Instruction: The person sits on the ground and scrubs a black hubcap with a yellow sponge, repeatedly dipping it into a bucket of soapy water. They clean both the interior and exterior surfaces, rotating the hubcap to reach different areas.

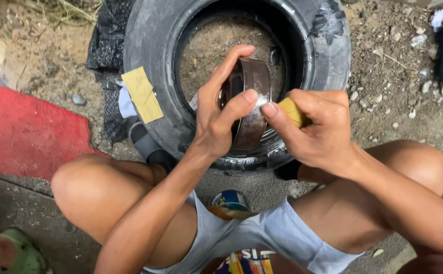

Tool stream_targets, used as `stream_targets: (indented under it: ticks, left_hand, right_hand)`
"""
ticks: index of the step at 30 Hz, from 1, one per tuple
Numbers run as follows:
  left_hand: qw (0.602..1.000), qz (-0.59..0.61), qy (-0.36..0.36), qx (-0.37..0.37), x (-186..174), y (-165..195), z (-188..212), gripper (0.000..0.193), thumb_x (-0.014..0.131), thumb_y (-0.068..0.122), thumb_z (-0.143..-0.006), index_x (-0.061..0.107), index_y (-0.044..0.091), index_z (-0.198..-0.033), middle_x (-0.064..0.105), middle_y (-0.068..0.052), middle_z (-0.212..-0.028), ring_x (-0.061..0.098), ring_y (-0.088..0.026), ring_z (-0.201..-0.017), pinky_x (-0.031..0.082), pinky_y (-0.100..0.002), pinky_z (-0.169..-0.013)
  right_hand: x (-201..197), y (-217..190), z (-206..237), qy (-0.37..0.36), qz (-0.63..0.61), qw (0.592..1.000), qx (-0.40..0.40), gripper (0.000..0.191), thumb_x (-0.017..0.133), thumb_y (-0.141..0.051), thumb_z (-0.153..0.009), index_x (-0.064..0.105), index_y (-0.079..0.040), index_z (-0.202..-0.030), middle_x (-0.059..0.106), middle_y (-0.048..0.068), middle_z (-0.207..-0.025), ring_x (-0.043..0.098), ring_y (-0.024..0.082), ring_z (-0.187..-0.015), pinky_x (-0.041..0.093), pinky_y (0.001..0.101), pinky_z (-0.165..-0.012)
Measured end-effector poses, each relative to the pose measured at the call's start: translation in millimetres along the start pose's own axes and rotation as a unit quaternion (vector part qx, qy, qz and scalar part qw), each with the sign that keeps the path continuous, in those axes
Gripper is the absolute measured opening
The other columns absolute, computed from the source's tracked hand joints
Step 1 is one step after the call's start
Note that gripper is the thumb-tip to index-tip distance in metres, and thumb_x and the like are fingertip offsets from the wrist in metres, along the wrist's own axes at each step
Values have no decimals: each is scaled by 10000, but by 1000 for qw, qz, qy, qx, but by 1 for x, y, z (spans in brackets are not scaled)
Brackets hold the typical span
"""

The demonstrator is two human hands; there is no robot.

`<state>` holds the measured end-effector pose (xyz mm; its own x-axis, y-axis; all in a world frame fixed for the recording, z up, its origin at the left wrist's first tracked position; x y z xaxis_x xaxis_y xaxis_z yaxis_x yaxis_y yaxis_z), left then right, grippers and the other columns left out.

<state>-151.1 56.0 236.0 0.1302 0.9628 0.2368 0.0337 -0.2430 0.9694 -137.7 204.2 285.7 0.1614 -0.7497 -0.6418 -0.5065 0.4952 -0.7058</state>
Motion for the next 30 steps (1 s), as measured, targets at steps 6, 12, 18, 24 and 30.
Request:
stream_targets:
  ticks: [6, 12, 18, 24, 30]
  left_hand:
    - [991, -71, -62, 95, 6, 9, 7, 852, 656, 549, -866, 498, 16, -1511, 567, -150, -1364, 563, -229, -1268, 415, -346, -1174]
    - [981, -123, -58, 139, 6, 12, 8, 852, 700, 563, -899, 514, 1, -1512, 546, -157, -1421, 569, -238, -1275, 430, -340, -1144]
    - [966, -188, -10, 177, 6, 14, 12, 856, 709, 578, -876, 527, 3, -1483, 537, -178, -1402, 565, -258, -1289, 446, -354, -1126]
    - [954, -218, 24, 206, 0, 19, 12, 844, 705, 581, -871, 542, -11, -1449, 542, -194, -1366, 562, -272, -1254, 445, -366, -1117]
    - [937, -249, -3, 247, 8, 20, 17, 844, 730, 573, -843, 562, -9, -1431, 522, -209, -1416, 562, -284, -1257, 451, -376, -1119]
  right_hand:
    - [-14, 19, -5, 10, -52, 994, 92, 430, 681, -160, -1031, 517, -48, -650, 405, 17, -523, 385, 87, -477, 311, 300, -450]
    - [-12, 22, -3, -8, -87, 986, 144, 487, 653, -198, -1052, 450, -57, -632, 383, -9, -522, 343, 62, -499, 282, 303, -448]
    - [-12, 20, -1, 20, -46, 989, 137, 467, 641, -200, -1052, 483, -51, -639, 390, -10, -504, 367, 77, -457, 290, 310, -440]
    - [-8, 18, -4, 7, -101, 988, 112, 430, 627, -228, -1051, 517, -54, -674, 427, -24, -523, 404, 45, -478, 314, 291, -451]
    - [-12, 44, -6, 8, -105, 983, 150, 467, 603, -290, -1096, 516, -37, -713, 416, -28, -585, 358, 63, -576, 294, 287, -488]
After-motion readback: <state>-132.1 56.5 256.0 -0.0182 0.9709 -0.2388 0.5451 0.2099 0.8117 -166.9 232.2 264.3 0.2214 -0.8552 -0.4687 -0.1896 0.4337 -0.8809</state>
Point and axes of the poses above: each hand's wrist, its own z-axis away from the middle knuckle, its own x-axis out of the palm, y = z × x, the point moved 7 cm from there along -z, towards the middle knuckle
